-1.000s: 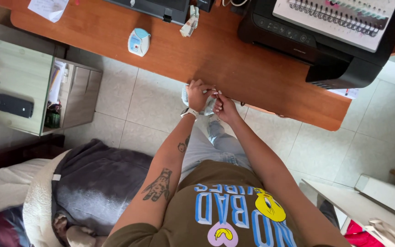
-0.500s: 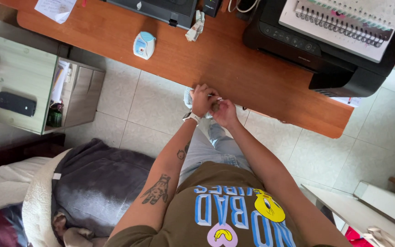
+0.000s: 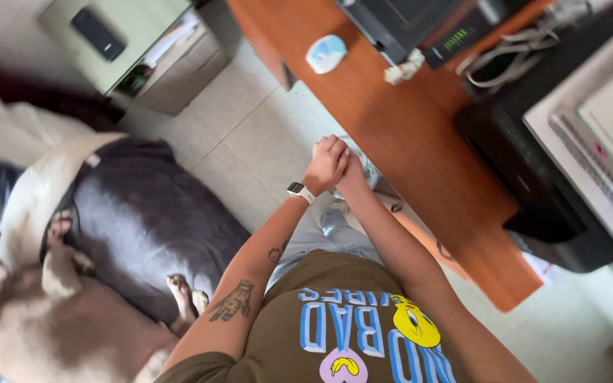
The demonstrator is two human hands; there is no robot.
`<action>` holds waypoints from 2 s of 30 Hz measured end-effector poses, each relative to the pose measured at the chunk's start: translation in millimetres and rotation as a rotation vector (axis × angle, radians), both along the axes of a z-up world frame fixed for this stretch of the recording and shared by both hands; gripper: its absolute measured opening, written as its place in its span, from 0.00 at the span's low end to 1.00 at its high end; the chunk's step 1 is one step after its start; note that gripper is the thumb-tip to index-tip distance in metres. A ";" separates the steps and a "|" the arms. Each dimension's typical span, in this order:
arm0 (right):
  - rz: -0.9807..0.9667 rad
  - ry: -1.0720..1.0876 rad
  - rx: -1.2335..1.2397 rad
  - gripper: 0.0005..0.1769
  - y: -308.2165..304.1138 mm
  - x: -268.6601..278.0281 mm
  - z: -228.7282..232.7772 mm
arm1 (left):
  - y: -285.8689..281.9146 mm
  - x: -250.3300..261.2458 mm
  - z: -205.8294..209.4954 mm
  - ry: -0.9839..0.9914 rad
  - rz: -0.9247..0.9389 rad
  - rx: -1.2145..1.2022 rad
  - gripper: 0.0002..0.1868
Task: Tidying a desk and bedside table by picking up coins, moving a small container, and adjusting a plushie.
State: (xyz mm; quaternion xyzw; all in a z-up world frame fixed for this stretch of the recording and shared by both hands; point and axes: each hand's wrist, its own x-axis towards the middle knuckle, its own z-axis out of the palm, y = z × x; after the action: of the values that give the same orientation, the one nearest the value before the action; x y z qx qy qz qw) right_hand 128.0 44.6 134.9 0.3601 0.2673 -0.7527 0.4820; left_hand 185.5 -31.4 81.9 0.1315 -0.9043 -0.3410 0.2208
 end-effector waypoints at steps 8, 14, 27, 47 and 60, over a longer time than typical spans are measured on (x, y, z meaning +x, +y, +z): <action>0.297 0.043 -0.002 0.06 -47.1 39.6 61.4 | -28.7 54.7 36.4 0.095 0.155 -0.149 0.11; 0.452 0.086 -0.011 0.08 -59.8 17.6 105.3 | -56.0 108.5 53.0 0.179 0.342 -0.167 0.09; 0.832 0.117 -0.082 0.12 -206.9 244.5 76.6 | -141.8 276.0 34.1 0.079 0.695 -0.317 0.05; 1.085 0.367 0.030 0.17 -361.5 219.1 -70.2 | -242.9 309.6 39.5 -0.063 0.823 0.052 0.41; 1.273 0.522 -0.030 0.08 -444.1 134.8 -49.9 | -349.3 240.5 37.8 -0.054 0.800 0.367 0.40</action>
State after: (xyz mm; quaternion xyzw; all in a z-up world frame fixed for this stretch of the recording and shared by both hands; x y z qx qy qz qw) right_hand 262.8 -399.5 85.0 -0.0668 0.5236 -0.3889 0.7551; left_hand 426.0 -380.7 119.7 0.5169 -0.7122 -0.3799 0.2849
